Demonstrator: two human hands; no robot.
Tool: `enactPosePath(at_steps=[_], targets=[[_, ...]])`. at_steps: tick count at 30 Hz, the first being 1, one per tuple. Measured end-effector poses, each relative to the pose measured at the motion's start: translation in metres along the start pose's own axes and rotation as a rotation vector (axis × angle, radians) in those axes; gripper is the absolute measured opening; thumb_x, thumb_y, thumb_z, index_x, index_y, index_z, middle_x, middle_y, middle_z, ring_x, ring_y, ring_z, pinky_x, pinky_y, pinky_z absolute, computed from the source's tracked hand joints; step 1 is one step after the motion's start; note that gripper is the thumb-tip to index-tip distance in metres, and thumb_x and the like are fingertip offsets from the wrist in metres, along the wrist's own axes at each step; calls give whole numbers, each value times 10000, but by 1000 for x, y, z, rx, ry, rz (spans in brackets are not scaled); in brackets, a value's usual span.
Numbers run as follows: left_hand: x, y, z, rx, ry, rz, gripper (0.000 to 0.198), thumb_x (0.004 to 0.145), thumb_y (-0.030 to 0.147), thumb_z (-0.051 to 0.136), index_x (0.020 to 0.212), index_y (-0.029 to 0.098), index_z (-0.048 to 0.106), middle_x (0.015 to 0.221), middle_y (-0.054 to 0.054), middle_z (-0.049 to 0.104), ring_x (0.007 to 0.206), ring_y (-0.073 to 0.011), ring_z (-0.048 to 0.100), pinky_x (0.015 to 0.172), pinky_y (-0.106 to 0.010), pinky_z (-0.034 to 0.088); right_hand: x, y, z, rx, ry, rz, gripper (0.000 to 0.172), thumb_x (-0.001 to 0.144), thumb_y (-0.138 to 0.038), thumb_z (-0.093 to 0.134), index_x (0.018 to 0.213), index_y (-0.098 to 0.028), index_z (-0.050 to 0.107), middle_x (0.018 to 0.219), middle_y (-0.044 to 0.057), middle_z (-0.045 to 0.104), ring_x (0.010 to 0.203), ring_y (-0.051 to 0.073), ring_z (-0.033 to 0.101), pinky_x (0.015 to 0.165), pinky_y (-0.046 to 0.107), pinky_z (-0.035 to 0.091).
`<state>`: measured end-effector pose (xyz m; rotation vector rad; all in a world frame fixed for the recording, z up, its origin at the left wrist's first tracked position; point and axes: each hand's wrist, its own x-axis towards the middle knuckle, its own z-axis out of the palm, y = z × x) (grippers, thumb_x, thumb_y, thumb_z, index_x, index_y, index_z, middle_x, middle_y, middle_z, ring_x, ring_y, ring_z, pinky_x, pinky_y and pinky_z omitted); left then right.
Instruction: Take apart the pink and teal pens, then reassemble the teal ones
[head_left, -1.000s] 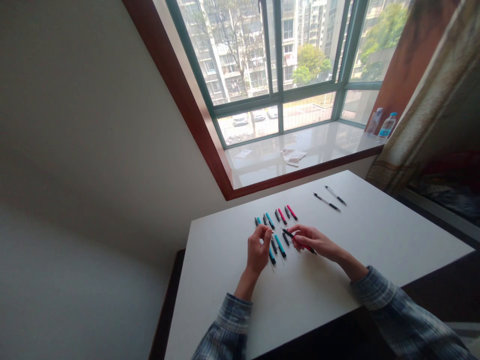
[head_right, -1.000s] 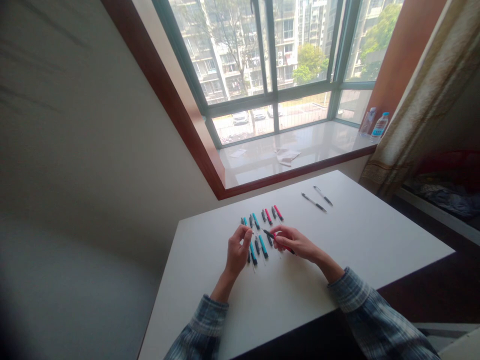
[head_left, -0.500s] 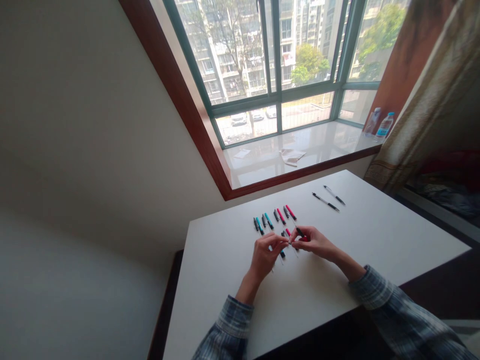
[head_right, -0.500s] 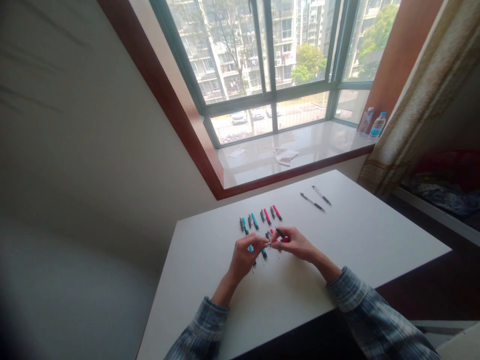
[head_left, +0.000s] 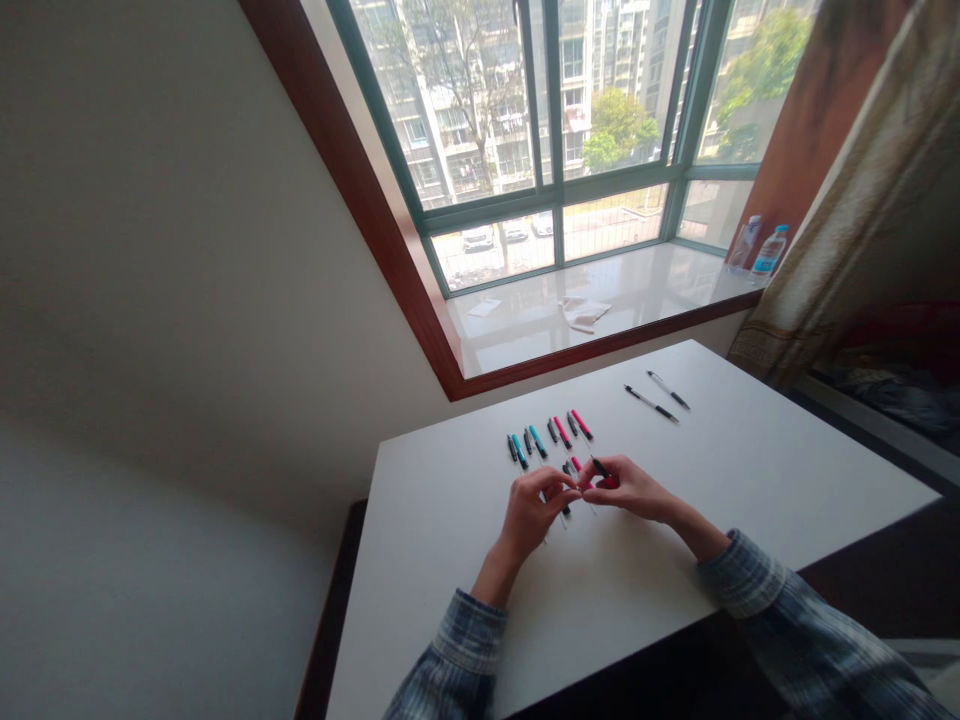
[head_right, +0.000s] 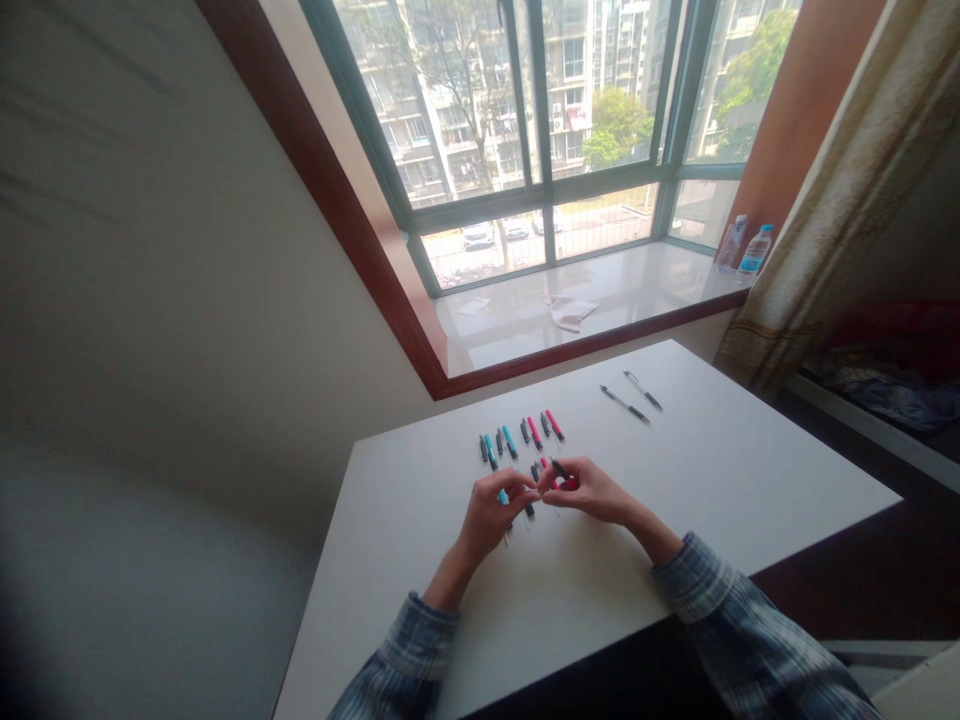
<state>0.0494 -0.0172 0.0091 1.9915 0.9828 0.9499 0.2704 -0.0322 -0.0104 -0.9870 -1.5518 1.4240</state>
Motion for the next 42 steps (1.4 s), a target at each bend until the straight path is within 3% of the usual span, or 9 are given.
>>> enactPosePath(at_steps=[4, 10, 16, 29, 35, 39, 42], targets=[[1, 2, -4, 0, 47, -46, 348, 888, 515, 724, 879, 169, 766, 682, -18, 646, 629, -137, 536, 638, -249, 445, 2, 7, -5, -133, 135, -25, 341, 874, -477, 741, 1035, -179, 775, 994, 79, 761, 719, 179, 625, 648, 297, 476], [2, 5, -6, 29, 78, -32, 290, 943, 441, 668, 873, 173, 752, 776, -40, 717, 667, -143, 587, 666, -248, 461, 16, 11, -25, -547, 426, -91, 205, 904, -392, 672, 973, -229, 776, 968, 61, 788, 702, 208, 639, 725, 349, 492], [1, 3, -3, 68, 62, -31, 314, 976, 438, 615, 853, 180, 742, 772, -39, 719, 668, -147, 581, 680, -253, 456, 31, 21, -40, -717, 359, -96, 200, 911, -373, 645, 959, -225, 771, 940, 72, 787, 739, 229, 658, 736, 346, 479], [0, 6, -5, 72, 78, -42, 422, 1002, 513, 543, 851, 168, 734, 755, -39, 691, 680, -159, 577, 680, -260, 437, 26, 22, -33, -734, 342, -103, 217, 906, -316, 620, 987, -208, 789, 918, 75, 789, 756, 223, 674, 731, 316, 484], [0, 6, -6, 70, 100, -65, 377, 992, 493, 570, 908, 170, 747, 686, -9, 635, 620, -137, 513, 637, -251, 391, 22, 21, -34, -751, 359, -117, 213, 909, -335, 619, 971, -189, 762, 869, 61, 769, 730, 208, 670, 703, 302, 475], [1, 5, -4, 9, 139, -104, 345, 965, 482, 619, 980, 173, 772, 653, 6, 598, 604, -132, 499, 628, -248, 391, 18, 13, -31, -662, 420, -176, 265, 916, -371, 633, 1055, -173, 740, 876, 71, 746, 710, 200, 627, 704, 315, 475], [3, 3, -4, -73, 166, -126, 347, 949, 475, 648, 1055, 174, 782, 684, -2, 605, 646, -139, 521, 662, -250, 426, 17, 6, -23, -438, 437, -201, 313, 974, -370, 552, 1141, -163, 716, 966, 80, 719, 757, 190, 600, 694, 305, 466]])
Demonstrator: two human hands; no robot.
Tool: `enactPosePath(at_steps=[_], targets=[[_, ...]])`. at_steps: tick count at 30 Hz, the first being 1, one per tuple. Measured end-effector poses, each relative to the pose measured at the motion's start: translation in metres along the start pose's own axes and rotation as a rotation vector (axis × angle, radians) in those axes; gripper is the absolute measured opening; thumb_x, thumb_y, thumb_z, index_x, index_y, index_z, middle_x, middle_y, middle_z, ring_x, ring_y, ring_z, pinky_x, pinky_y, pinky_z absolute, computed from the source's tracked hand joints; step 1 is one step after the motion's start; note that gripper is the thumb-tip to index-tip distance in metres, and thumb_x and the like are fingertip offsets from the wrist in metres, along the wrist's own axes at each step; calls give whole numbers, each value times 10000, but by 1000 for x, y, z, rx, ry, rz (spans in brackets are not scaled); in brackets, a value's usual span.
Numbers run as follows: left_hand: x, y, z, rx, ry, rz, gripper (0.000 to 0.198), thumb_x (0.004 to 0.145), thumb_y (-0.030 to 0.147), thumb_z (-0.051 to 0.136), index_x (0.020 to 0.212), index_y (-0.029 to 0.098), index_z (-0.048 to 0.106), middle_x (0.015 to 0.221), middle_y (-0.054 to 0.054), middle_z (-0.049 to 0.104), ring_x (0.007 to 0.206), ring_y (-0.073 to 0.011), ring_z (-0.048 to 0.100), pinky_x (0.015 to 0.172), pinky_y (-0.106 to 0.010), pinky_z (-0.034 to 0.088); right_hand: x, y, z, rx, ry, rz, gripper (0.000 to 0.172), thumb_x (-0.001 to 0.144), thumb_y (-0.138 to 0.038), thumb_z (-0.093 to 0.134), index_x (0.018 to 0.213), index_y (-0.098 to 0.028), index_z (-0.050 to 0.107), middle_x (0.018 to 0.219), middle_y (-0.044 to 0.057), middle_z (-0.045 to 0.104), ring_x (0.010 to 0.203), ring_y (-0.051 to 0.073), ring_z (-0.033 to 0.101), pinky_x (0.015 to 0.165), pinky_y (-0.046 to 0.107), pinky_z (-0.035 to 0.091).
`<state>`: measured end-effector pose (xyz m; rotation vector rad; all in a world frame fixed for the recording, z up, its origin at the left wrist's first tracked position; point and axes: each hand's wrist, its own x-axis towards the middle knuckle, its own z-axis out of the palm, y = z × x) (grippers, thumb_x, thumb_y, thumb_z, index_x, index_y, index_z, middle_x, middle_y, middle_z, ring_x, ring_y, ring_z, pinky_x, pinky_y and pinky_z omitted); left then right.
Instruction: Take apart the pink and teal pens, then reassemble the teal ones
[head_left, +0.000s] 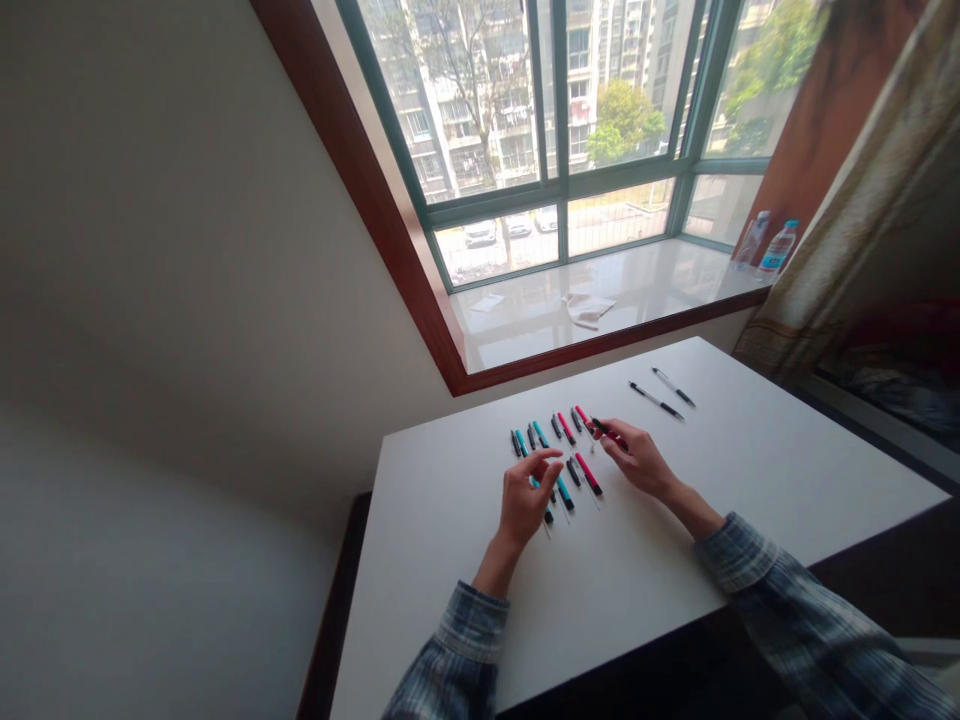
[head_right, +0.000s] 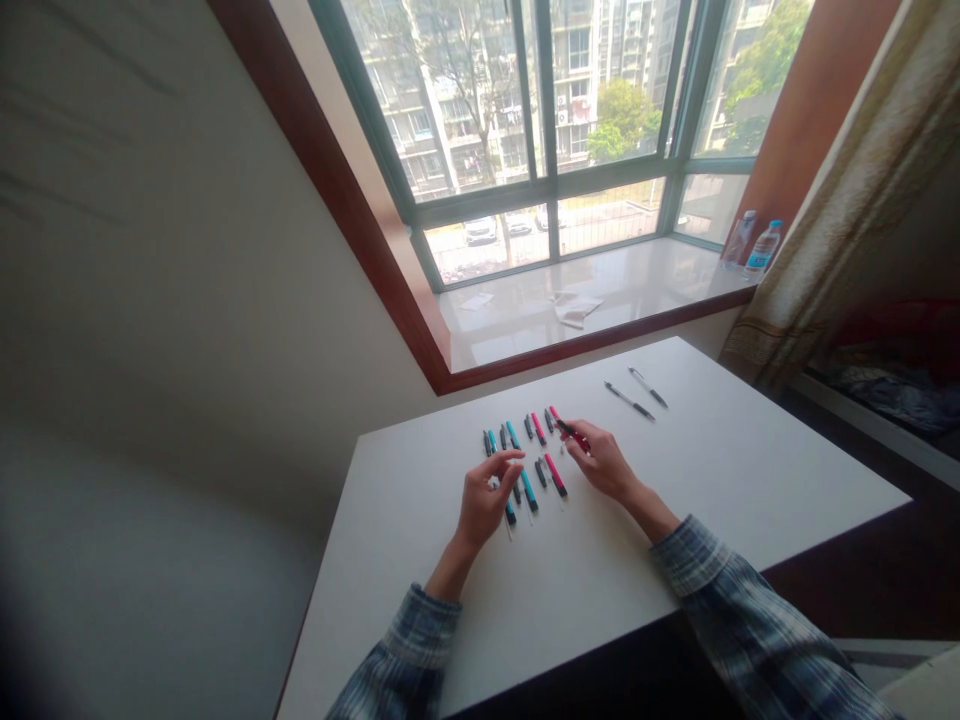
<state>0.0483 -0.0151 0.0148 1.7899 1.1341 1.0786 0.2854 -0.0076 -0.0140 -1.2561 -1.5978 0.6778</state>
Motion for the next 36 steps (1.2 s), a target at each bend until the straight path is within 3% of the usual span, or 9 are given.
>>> enactPosePath(at_steps=[2, 5, 9, 12, 15, 18, 22, 28, 36], targets=[[2, -2, -1, -60, 8, 2, 367, 946, 471, 657, 1133, 179, 777, 786, -27, 641, 713, -150, 554, 700, -257, 459, -3, -6, 6, 222, -41, 64, 350, 998, -389, 530, 1202, -158, 696, 920, 59, 677, 723, 167, 564, 648, 287, 446], [5, -4, -2, -162, -25, 14, 443, 948, 476, 656, 1294, 208, 723, 1073, -88, 672, 891, -186, 611, 780, -280, 510, -12, -11, 18, 593, -219, 187, 433, 1000, -451, 575, 1312, -157, 636, 758, -4, 571, 586, 119, 473, 541, 251, 384], [5, -4, -3, -300, -144, 5, 506, 975, 504, 604, 1390, 220, 662, 1297, -128, 649, 1086, -246, 622, 945, -360, 526, -22, -17, 30, 906, -439, 312, 392, 1008, -490, 592, 1178, -145, 667, 680, -36, 502, 478, 67, 363, 450, 217, 271], [3, -3, -1, -400, -231, -19, 495, 1007, 494, 552, 1393, 205, 662, 1344, -135, 649, 1194, -283, 616, 1080, -425, 462, -26, -21, 34, 1005, -535, 360, 380, 1027, -498, 566, 993, -134, 669, 640, -41, 491, 441, 47, 312, 428, 208, 233], [1, -3, -1, -483, -328, -53, 478, 1023, 474, 530, 1392, 201, 662, 1324, -132, 669, 1269, -304, 588, 1119, -430, 423, -28, -22, 34, 1056, -627, 384, 401, 1043, -500, 539, 947, -128, 654, 602, -44, 497, 417, 44, 304, 424, 207, 244], [0, -4, -1, -510, -385, -83, 460, 1007, 477, 567, 1333, 180, 698, 1125, -118, 733, 1084, -270, 656, 1011, -387, 478, -29, -22, 35, 1081, -700, 394, 396, 1040, -501, 548, 1002, -123, 659, 582, -37, 524, 426, 60, 366, 441, 206, 289], [1, -6, -1, -553, -304, -111, 451, 960, 528, 628, 1146, 138, 758, 860, -75, 711, 748, -177, 614, 801, -321, 499, -30, -24, 34, 1042, -739, 395, 458, 1042, -530, 528, 1089, -100, 680, 666, 21, 625, 491, 86, 484, 480, 211, 346], [3, -7, -3, -718, -148, -167, 384, 895, 505, 729, 1067, 165, 779, 1089, -112, 713, 955, -214, 640, 894, -337, 497, -29, -26, 29, 1004, -718, 408, 478, 1041, -519, 536, 1090, -75, 705, 697, 46, 654, 571, 103, 535, 548, 219, 382], [3, -14, 0, -612, -23, -126, 405, 874, 537, 740, 1016, 162, 792, 1052, -101, 722, 973, -224, 634, 937, -357, 495, -27, -23, 34, 919, -679, 355, 481, 1028, -552, 547, 1004, -99, 709, 664, 22, 625, 568, 97, 503, 540, 217, 342]])
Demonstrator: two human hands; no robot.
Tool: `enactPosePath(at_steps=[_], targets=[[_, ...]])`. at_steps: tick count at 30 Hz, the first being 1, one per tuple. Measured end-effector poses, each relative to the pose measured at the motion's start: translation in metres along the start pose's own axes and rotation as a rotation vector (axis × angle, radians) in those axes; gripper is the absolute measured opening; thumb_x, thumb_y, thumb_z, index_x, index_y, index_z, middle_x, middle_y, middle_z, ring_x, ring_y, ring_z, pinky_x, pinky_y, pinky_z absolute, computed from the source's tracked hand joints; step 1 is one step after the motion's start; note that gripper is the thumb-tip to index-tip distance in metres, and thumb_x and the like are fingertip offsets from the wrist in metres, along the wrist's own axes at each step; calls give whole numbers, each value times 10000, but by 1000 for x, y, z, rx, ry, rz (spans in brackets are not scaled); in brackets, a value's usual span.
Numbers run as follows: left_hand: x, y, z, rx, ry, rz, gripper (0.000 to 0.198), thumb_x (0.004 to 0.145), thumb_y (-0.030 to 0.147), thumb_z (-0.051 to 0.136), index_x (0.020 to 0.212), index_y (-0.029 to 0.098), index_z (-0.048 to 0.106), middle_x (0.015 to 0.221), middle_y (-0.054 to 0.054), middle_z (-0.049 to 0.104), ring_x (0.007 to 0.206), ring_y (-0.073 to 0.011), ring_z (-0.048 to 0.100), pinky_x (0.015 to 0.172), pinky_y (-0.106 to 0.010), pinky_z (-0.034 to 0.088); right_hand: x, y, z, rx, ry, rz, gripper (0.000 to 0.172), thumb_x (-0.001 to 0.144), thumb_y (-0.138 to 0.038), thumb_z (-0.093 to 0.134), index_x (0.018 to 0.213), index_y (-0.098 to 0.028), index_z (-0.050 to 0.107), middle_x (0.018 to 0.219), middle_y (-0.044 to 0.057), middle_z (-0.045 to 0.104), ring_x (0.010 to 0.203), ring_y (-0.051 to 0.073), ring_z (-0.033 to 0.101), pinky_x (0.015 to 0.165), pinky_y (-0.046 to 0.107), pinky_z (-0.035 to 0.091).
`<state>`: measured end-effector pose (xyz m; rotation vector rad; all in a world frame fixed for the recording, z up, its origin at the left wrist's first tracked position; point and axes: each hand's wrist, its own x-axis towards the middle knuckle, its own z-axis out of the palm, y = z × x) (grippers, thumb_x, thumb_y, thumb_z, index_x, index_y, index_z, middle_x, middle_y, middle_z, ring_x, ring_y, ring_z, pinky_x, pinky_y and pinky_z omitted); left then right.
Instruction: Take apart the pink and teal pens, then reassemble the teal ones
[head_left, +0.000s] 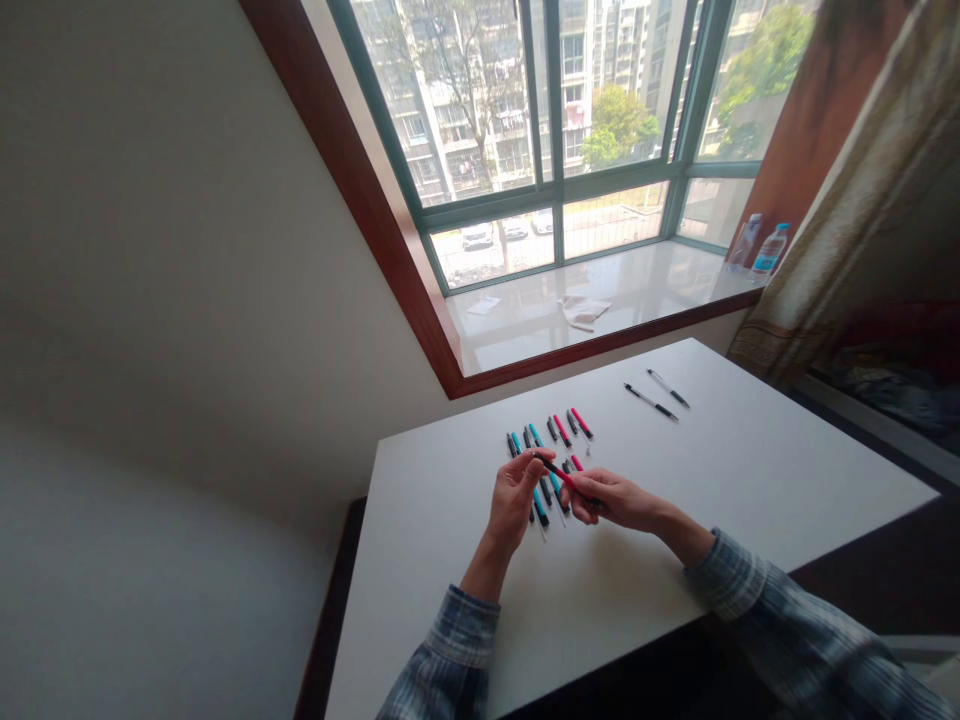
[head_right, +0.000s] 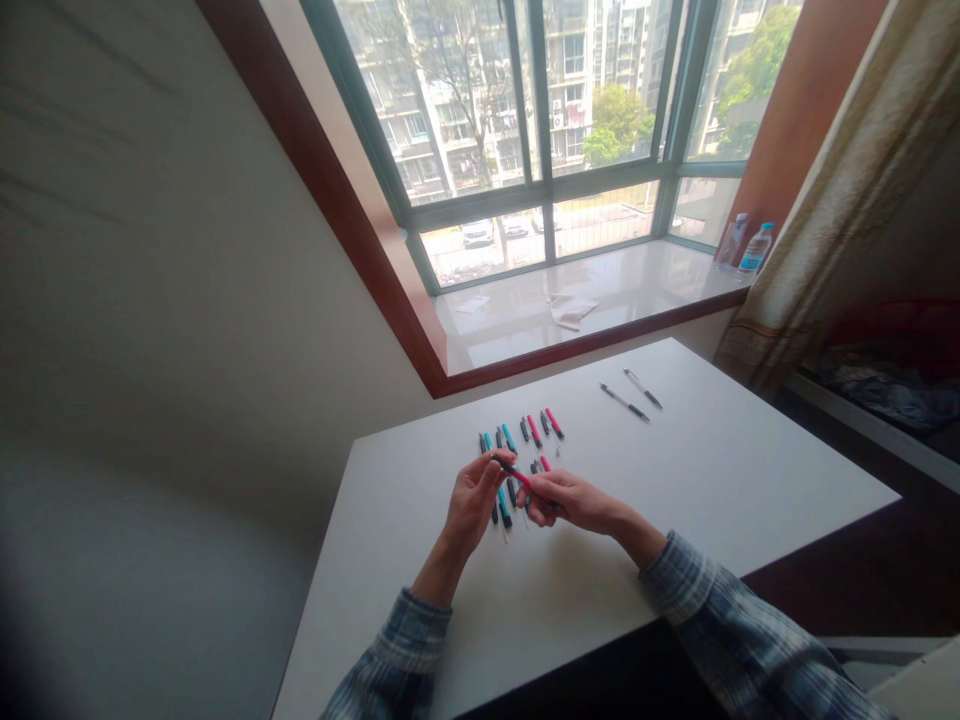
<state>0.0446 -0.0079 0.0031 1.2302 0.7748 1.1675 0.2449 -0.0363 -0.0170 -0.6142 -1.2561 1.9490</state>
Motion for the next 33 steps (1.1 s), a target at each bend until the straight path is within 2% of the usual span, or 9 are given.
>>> enactPosePath(at_steps=[6, 12, 14, 17, 20, 23, 25, 28, 33], targets=[[-2, 4, 6, 76, 52, 57, 405, 898, 544, 705, 1018, 166, 791, 1007, -91, 726, 955, -228, 627, 916, -344, 487, 5, 0, 1, -171, 49, -87, 481, 1010, -584, 556, 971, -127, 703, 747, 42, 667, 615, 118, 539, 596, 245, 413], [-3, 12, 11, 101, 81, 70, 387, 889, 533, 719, 993, 169, 799, 1024, -96, 745, 1020, -253, 638, 979, -368, 462, 3, -7, 3, -359, 113, -162, 488, 1025, -553, 540, 849, -134, 716, 746, 52, 668, 635, 133, 542, 629, 263, 433], [-3, 13, 13, 87, 100, 70, 358, 863, 511, 755, 949, 166, 791, 1016, -98, 746, 1029, -256, 646, 988, -382, 465, 3, -5, 3, -404, 149, -185, 446, 1001, -530, 595, 840, -136, 728, 759, 56, 683, 641, 138, 551, 628, 265, 439], [-2, 11, 15, 25, 145, 64, 313, 783, 443, 844, 767, 163, 705, 954, -85, 732, 1044, -260, 655, 981, -390, 483, 6, 1, 4, -447, 231, -209, 359, 933, -491, 707, 875, -140, 755, 764, 57, 705, 653, 149, 575, 626, 265, 449], [-2, 9, 15, -19, 179, 49, 401, 738, 411, 882, 676, 168, 570, 937, -67, 711, 985, -230, 657, 905, -352, 508, 8, 4, 7, -434, 232, -202, 341, 930, -476, 712, 892, -140, 760, 775, 65, 725, 648, 153, 594, 623, 267, 462], [-1, 9, 13, -46, 140, 29, 397, 743, 475, 869, 778, 169, 619, 1037, -80, 706, 974, -213, 650, 864, -323, 516, 7, 1, 7, -394, 215, -221, 337, 951, -473, 688, 935, -142, 754, 776, 59, 721, 620, 139, 584, 601, 257, 456], [-1, 11, 12, -75, 94, 5, 400, 784, 511, 828, 972, 179, 708, 1130, -103, 699, 1030, -226, 644, 880, -326, 521, 5, -3, 6, -355, 234, -244, 343, 967, -474, 669, 995, -141, 750, 768, 49, 711, 598, 127, 568, 587, 251, 446], [0, 15, 9, -62, 50, -40, 463, 854, 492, 769, 1202, 189, 737, 1239, -143, 688, 1095, -250, 632, 917, -353, 525, 2, -6, 2, -283, 248, -239, 387, 987, -496, 634, 1084, -137, 741, 770, 49, 711, 575, 121, 565, 566, 249, 443], [0, 12, 5, -21, -38, -70, 487, 893, 492, 727, 1246, 158, 745, 1238, -163, 704, 1050, -261, 655, 958, -400, 517, 0, -5, 1, -229, 129, -174, 452, 1002, -539, 595, 1043, -117, 752, 748, 59, 712, 551, 113, 563, 542, 242, 436]])
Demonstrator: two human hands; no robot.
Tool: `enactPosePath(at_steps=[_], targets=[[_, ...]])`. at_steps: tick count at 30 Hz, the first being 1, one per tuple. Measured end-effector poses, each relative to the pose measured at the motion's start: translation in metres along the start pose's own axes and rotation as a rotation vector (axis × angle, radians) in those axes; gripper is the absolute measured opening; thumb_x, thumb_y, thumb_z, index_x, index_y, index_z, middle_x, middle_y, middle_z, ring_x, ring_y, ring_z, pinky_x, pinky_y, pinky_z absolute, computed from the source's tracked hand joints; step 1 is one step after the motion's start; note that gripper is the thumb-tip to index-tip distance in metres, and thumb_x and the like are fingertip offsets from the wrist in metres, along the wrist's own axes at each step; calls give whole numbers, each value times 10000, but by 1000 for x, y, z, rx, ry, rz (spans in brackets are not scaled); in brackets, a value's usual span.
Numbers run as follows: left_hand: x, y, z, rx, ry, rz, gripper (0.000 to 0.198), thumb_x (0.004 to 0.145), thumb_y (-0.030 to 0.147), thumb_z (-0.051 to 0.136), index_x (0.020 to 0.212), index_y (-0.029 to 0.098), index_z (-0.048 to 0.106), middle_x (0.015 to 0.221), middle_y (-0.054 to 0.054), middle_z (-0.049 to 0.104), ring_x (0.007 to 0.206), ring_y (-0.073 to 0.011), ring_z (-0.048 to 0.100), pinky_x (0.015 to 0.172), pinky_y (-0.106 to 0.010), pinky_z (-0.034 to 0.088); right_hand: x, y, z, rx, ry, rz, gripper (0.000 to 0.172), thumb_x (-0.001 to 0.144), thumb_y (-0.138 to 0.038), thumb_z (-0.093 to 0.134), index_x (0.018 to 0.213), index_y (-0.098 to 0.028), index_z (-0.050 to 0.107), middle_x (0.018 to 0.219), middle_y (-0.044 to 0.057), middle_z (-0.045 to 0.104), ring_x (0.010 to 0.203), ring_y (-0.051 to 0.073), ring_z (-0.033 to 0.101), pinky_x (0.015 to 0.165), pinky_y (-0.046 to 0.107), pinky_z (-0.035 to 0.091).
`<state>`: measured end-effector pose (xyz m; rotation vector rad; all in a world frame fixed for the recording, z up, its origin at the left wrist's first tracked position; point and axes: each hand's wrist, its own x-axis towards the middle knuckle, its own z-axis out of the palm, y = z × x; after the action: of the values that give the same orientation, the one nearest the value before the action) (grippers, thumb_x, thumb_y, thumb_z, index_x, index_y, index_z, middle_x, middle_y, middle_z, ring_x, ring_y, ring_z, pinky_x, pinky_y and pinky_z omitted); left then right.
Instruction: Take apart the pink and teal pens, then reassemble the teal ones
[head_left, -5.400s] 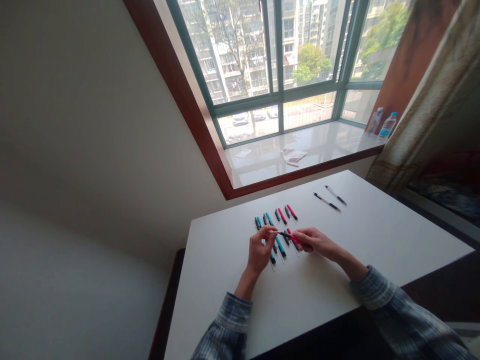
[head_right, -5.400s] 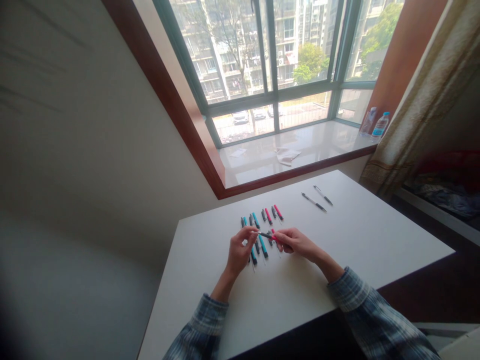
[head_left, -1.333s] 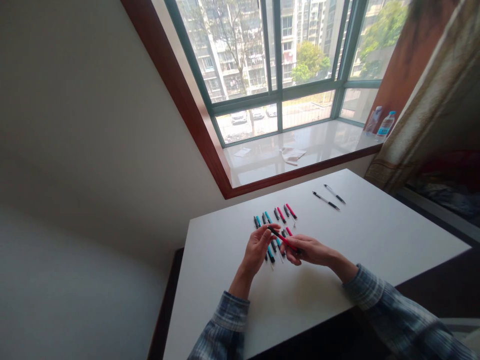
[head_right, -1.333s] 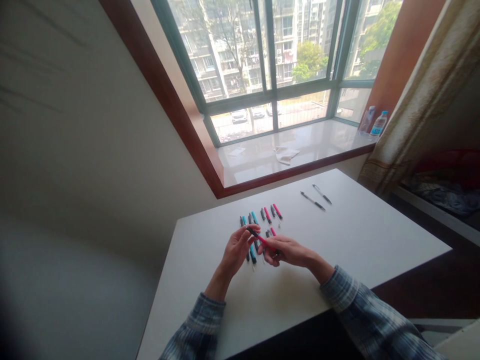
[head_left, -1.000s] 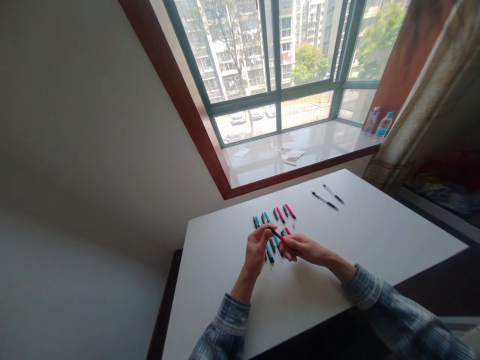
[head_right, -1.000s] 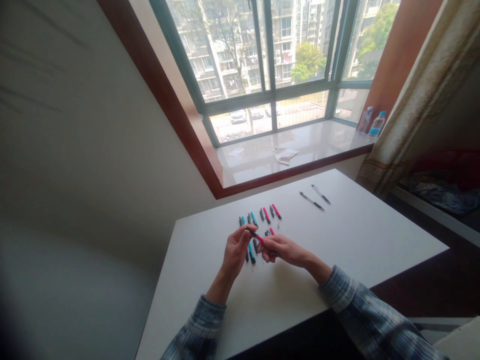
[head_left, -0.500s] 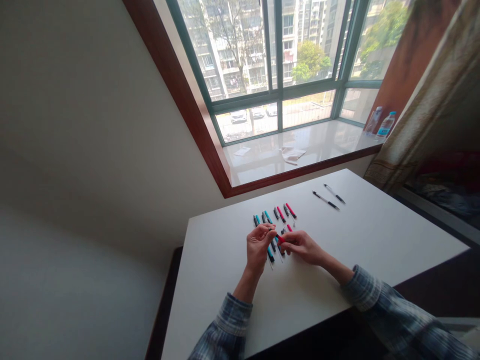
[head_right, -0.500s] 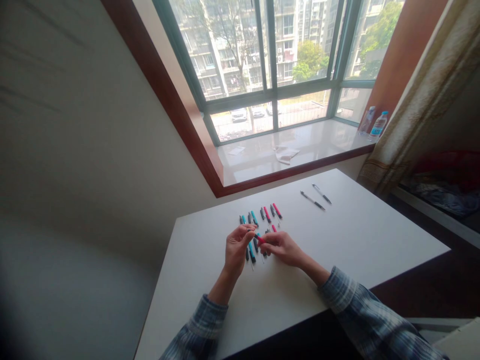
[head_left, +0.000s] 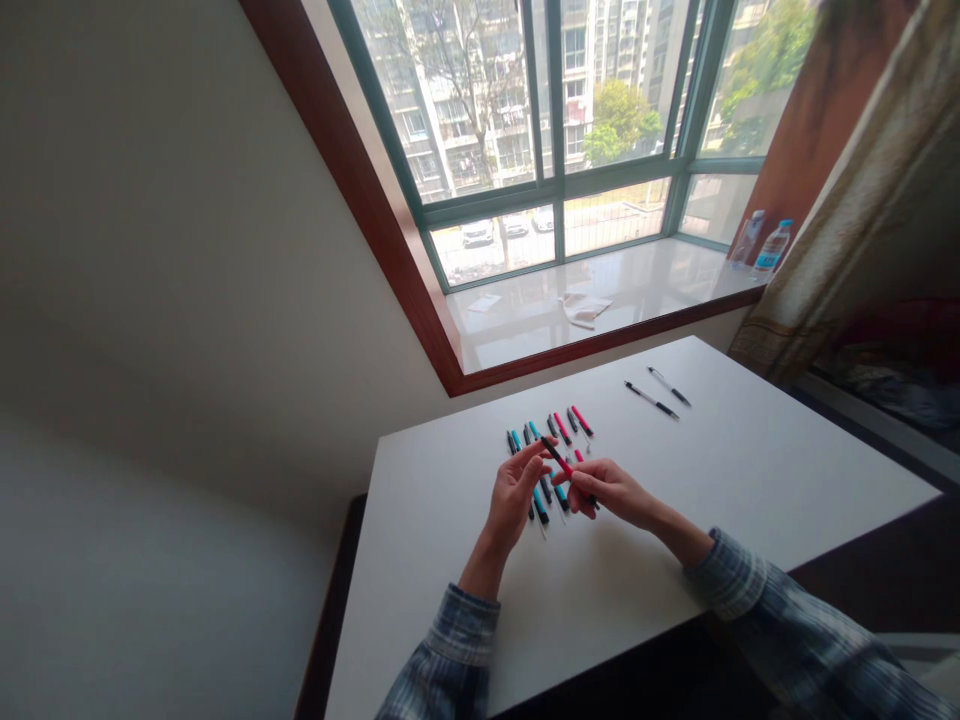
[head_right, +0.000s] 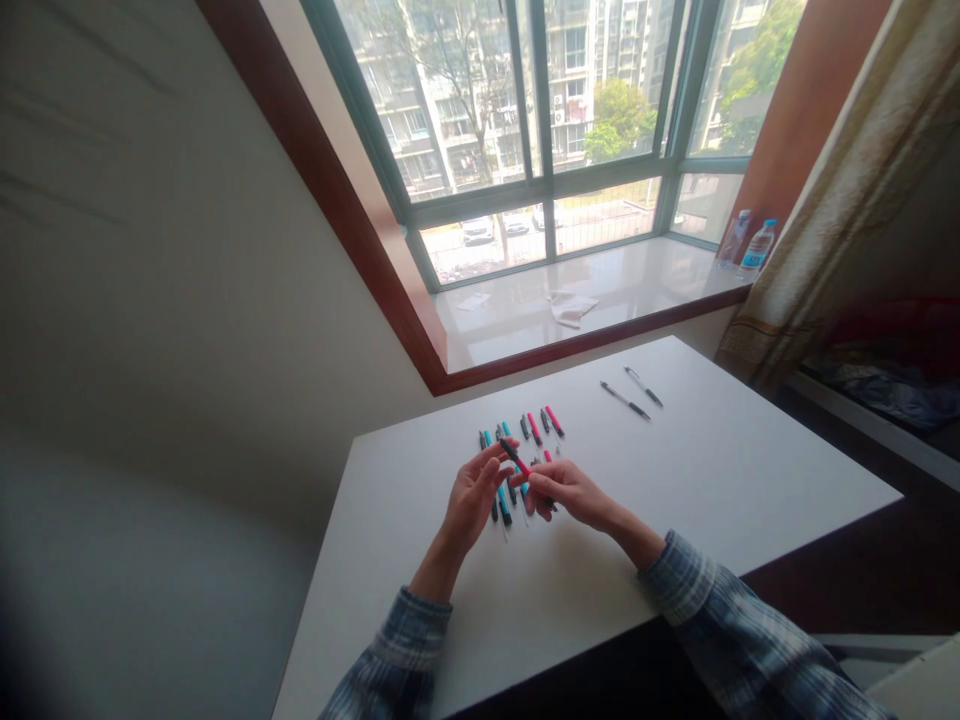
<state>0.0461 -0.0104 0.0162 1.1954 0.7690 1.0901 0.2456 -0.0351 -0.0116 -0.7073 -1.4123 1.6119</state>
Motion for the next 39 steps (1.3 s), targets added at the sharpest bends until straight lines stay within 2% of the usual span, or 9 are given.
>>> enactPosePath(at_steps=[4, 7, 13, 16, 20, 26, 31, 35, 39], targets=[[0, -6, -2, -1, -16, 14, 415, 901, 491, 724, 1145, 158, 772, 1177, -140, 716, 973, -223, 654, 919, -358, 516, -1, 2, 1, 32, -76, 62, 534, 1027, -582, 520, 1045, -102, 754, 725, 64, 710, 560, 115, 559, 568, 247, 450], [2, -10, -2, -5, 17, 32, 369, 865, 477, 771, 1060, 163, 780, 1064, -101, 722, 887, -180, 635, 872, -317, 506, -1, 4, 1, 83, -18, 76, 585, 1048, -604, 446, 1045, -102, 747, 717, 63, 695, 590, 122, 566, 595, 254, 450], [2, -6, 0, -19, 35, 64, 304, 827, 459, 809, 858, 158, 772, 992, -82, 712, 919, -194, 632, 843, -303, 504, 1, 3, -2, 18, 66, 22, 349, 915, -488, 743, 951, -144, 697, 766, 20, 661, 621, 109, 539, 583, 236, 405], [2, -4, 1, 4, 35, 22, 317, 817, 435, 823, 987, 170, 786, 954, -73, 737, 866, -185, 646, 837, -310, 508, 1, 3, -1, 44, 58, 35, 362, 945, -508, 696, 914, -150, 664, 765, 31, 679, 596, 111, 559, 544, 231, 393], [1, -7, 0, 23, 12, -28, 442, 853, 458, 785, 1191, 174, 760, 1036, -100, 760, 868, -198, 673, 845, -332, 515, 1, 2, 1, 61, 20, 50, 410, 994, -541, 610, 937, -140, 678, 742, 47, 699, 572, 115, 574, 527, 236, 399], [1, -11, -3, 7, 29, -9, 373, 832, 428, 813, 1080, 152, 776, 947, -86, 749, 841, -188, 660, 822, -314, 506, 0, 0, 1, 32, 25, 76, 481, 1023, -570, 535, 977, -126, 715, 734, 50, 686, 585, 121, 568, 551, 249, 407], [2, -10, -1, 16, 48, 8, 325, 809, 419, 834, 993, 157, 775, 839, -44, 713, 770, -153, 618, 771, -273, 479, 2, 0, -1, -93, 112, 6, 369, 945, -520, 687, 934, -152, 696, 771, 18, 635, 642, 116, 509, 582, 242, 389], [2, -8, 0, 14, 25, 21, 283, 801, 379, 848, 960, 162, 762, 812, -22, 687, 742, -131, 590, 721, -242, 456, 2, 1, 0, -76, 125, 6, 353, 895, -499, 757, 928, -161, 661, 735, -14, 579, 618, 104, 482, 564, 235, 369], [1, -7, 1, 4, -1, 15, 278, 808, 377, 842, 948, 157, 745, 840, -30, 690, 745, -137, 605, 738, -257, 470, 1, 4, 1, -3, 65, 72, 467, 987, -596, 578, 905, -143, 656, 754, 23, 619, 538, 84, 453, 486, 229, 297]])
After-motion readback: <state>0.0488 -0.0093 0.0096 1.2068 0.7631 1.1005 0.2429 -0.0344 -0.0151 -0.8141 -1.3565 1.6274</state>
